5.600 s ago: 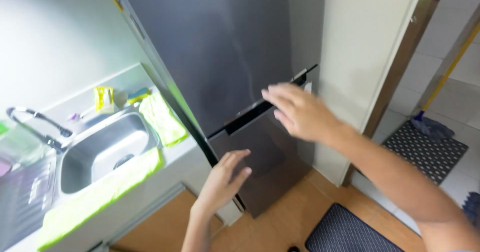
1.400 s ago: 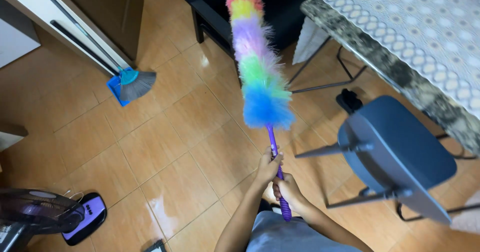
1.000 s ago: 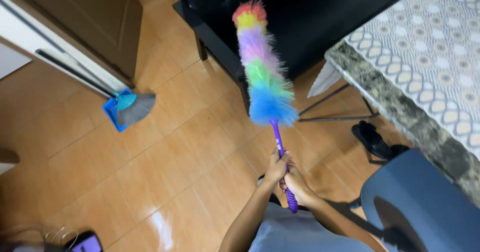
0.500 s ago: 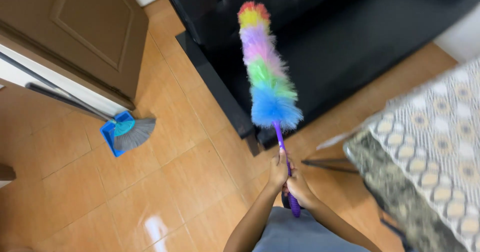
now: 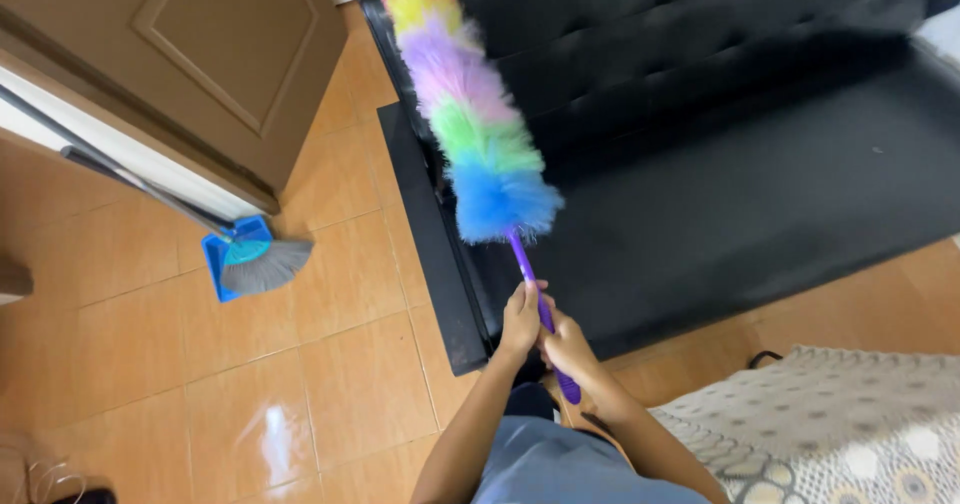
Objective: The person picks up a rainbow-colored feather duster and dusts a black leather sofa. They move the duster across the seat cushions and backrest, repeatedly wiping different sections of the sofa.
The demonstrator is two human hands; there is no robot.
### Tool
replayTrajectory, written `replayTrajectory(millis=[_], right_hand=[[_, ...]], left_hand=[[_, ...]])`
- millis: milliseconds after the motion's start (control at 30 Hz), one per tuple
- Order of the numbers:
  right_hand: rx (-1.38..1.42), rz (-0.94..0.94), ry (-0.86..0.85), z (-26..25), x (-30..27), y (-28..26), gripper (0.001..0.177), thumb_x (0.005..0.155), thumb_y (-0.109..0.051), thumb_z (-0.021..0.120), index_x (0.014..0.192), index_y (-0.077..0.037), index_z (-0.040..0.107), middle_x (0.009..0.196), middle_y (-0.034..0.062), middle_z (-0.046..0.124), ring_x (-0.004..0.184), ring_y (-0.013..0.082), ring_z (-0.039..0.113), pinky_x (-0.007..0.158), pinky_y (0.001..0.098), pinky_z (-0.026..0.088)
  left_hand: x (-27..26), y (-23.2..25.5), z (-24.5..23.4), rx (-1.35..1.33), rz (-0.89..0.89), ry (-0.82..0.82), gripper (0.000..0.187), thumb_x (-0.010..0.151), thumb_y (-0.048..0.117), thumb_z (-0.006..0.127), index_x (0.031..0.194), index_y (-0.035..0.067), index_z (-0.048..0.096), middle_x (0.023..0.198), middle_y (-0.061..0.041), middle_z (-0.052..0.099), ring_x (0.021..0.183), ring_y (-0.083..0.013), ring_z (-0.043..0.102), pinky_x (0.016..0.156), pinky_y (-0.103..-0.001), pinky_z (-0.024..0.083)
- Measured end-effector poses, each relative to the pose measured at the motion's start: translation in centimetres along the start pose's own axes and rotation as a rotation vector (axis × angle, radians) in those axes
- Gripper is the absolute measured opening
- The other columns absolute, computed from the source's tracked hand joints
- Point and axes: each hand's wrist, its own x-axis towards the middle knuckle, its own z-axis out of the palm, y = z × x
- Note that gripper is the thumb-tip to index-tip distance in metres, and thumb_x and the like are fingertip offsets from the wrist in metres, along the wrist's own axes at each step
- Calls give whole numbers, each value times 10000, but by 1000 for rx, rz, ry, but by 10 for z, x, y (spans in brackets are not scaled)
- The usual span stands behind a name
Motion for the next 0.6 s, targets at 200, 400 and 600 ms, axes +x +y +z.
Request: replayTrajectory(millis=[200, 400, 600], right_hand=[[70, 162, -63, -31, 65, -76, 315, 998, -436, 479, 1045, -149, 598, 586, 9, 507, 434, 111, 492, 415, 266, 419], [229, 153, -160, -56, 166, -78, 471, 1097, -445, 492, 1049, 14, 589, 677, 31, 593, 514, 130, 594, 489, 267, 503], [-13, 178, -194, -80, 206, -126, 335, 1047, -387, 472, 1180, -102, 585, 629, -5, 479, 395, 82, 412, 360, 254, 310]], left_hand=[[104, 6, -9, 154, -34, -6, 366, 1065, 301, 509, 1238, 11, 649, 956, -49, 708, 852, -119, 640, 793, -275, 522], [156, 58, -8, 115, -125, 0, 331, 1050, 282, 546, 1238, 34, 659, 943, -44, 654, 816, -130, 588, 735, -286, 486], [215, 71, 25, -11, -119, 146, 371, 1054, 326, 507, 1329, 87, 576, 1012, -14, 708, 871, -101, 642, 722, -260, 499]])
